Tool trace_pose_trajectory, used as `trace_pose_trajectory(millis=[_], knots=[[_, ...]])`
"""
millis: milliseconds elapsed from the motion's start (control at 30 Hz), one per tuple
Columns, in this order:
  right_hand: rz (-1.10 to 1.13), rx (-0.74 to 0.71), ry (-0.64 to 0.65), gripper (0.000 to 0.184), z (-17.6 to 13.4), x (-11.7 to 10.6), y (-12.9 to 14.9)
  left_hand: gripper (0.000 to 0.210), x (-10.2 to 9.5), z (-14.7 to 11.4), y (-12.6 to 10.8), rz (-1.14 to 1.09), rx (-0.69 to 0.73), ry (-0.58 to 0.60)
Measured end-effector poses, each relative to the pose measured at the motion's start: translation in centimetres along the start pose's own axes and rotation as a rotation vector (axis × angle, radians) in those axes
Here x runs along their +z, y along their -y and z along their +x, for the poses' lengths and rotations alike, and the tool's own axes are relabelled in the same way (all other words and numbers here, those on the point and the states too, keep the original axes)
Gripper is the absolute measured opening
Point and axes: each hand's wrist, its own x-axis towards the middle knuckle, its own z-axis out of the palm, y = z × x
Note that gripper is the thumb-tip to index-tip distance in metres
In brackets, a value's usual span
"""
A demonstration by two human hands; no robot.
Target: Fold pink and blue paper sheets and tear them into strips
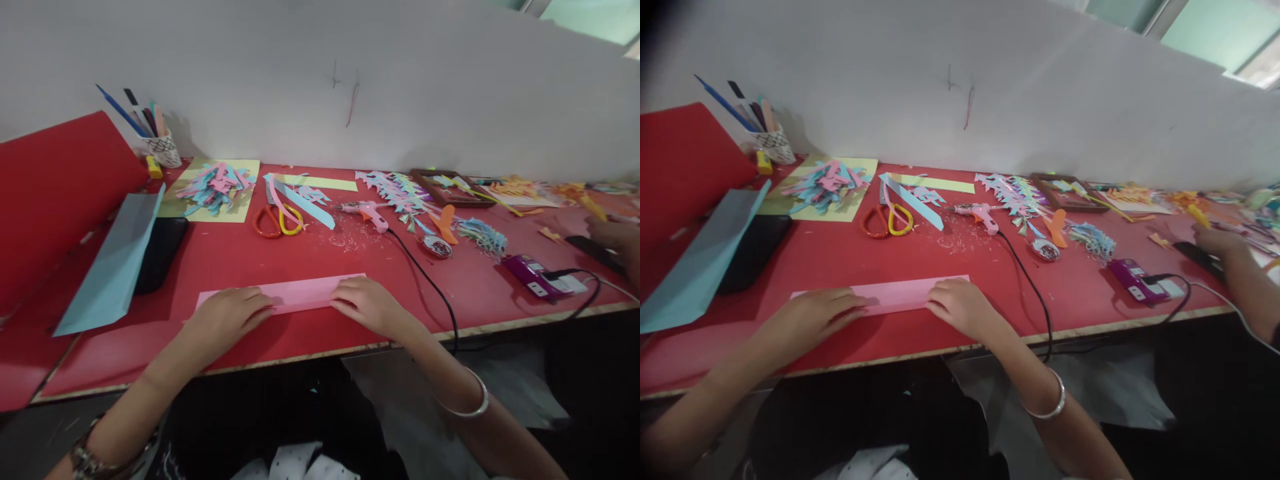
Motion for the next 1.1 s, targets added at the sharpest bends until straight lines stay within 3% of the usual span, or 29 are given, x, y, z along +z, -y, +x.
trace_pose_trajectory(millis=[267, 433, 667, 800, 900, 1000, 1100], knots=[[-0.047, 0.133, 0.030, 0.015, -0.3, -0.1, -1.3, 0.050, 1.5, -1.9, 2.3, 0.012, -0.113, -0.071], [-0.118, 0.190, -0.001, 0.012, -0.9, -0.2, -1.5, 0.044, 1.3, -2.6, 2.9, -0.022, -0.082, -0.048], [-0.268, 0.316, -0.084, 0.013, -0.7, 0.4, 0.4, 0.044, 1.9, -2.6, -0.4, 0.182, 0.153, -0.210], [-0.299, 0.400, -0.120, 0.021, -0.1, 1.1, 1.5, 0.055, 2.4, -2.0, -2.4, 0.153, 0.142, -0.158], [-0.249, 0.329, -0.147, 0.033, 0.0, 1.8, 2.8, 0.058, 2.5, -1.5, -2.9, 0.123, 0.098, -0.101], [-0.138, 0.202, -0.070, 0.043, 0.1, 2.6, 4.3, 0.066, 2.5, -1.0, -3.0, 0.084, 0.079, -0.060], [-0.080, 0.178, -0.004, 0.056, 0.2, 3.1, 5.1, 0.069, 2.7, -0.7, -2.9, 0.069, 0.052, -0.049]])
